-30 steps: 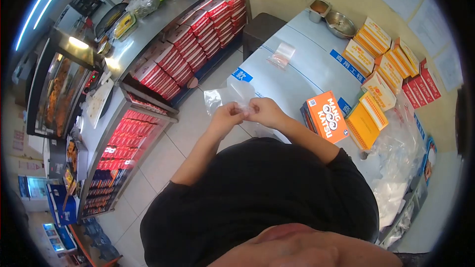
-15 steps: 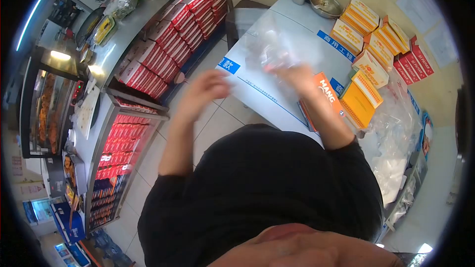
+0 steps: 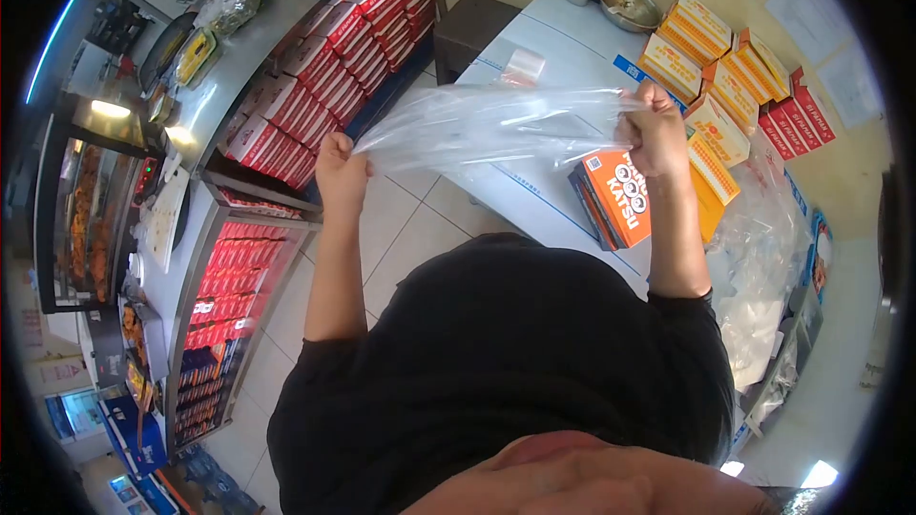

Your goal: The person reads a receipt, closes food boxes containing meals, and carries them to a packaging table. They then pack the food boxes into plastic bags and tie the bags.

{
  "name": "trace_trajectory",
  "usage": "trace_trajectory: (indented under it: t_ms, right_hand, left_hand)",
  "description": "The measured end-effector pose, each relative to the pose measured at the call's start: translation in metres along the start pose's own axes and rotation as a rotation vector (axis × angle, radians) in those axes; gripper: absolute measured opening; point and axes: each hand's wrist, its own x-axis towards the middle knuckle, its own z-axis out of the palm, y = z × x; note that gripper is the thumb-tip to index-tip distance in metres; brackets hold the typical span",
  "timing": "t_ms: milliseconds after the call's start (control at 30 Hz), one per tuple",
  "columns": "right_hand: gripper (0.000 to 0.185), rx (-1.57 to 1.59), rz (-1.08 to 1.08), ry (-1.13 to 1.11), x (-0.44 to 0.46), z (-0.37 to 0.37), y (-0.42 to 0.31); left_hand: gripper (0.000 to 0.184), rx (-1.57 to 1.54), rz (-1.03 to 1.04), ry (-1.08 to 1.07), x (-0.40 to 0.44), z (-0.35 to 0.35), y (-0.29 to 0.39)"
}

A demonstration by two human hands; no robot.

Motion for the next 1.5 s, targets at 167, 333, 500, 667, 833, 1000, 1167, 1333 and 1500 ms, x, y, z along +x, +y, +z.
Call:
trace_trajectory:
  t_ms: [167, 333, 500, 667, 833, 1000, 1167, 1333, 1500]
  right_hand:
    - [0.021, -0.594, -0.143, -0.072, 0.003, 0.051, 0.010]
    - [0.009, -1.600, -0.649, -0.339, 0.061, 0.044, 0.034]
    - [0.045, -1.838, -1.025, 0.422, 0.085, 0.060, -0.146]
    - [0.072, -2.543, -1.357, -0.104, 0.031, -0.006, -0.008]
    - [0.066, -0.938, -0.160, 0.847, -0.090, -0.139, 0.100]
    - [0.059, 0.083, 0.508, 0.932, -0.129, -0.146, 0.116]
    - [0.049, 0.310, 0.349, 0.817, -0.150, -0.175, 0.124]
    - [0.047, 0.363, 0.082, 0.689, -0.153, -0.138, 0.099]
    - [0.046, 0.250, -0.302, 0.550, -0.118, -0.100, 0.097]
  left_hand:
    - [0.024, 1.135, 0.930, 0.640, 0.005, 0.054, 0.028]
    - [0.017, 1.241, 0.680, -0.213, 0.061, 0.075, 0.036]
    - [0.022, 0.974, 1.134, 0.507, 0.066, 0.024, 0.202]
    - [0.015, 1.567, 0.581, -0.797, 0.067, 0.067, -0.008]
    - [0.018, 0.622, 0.493, -0.669, -0.011, 0.158, -0.067]
    - [0.022, 0.362, 0.392, -0.890, -0.027, 0.272, -0.081]
    - [0.021, 0.478, 0.263, -0.965, -0.050, 0.291, -0.071]
    - [0.018, 0.323, 0.422, -0.842, -0.041, 0.276, -0.037]
    - [0.024, 0.157, 0.304, -0.953, -0.058, 0.255, 0.063]
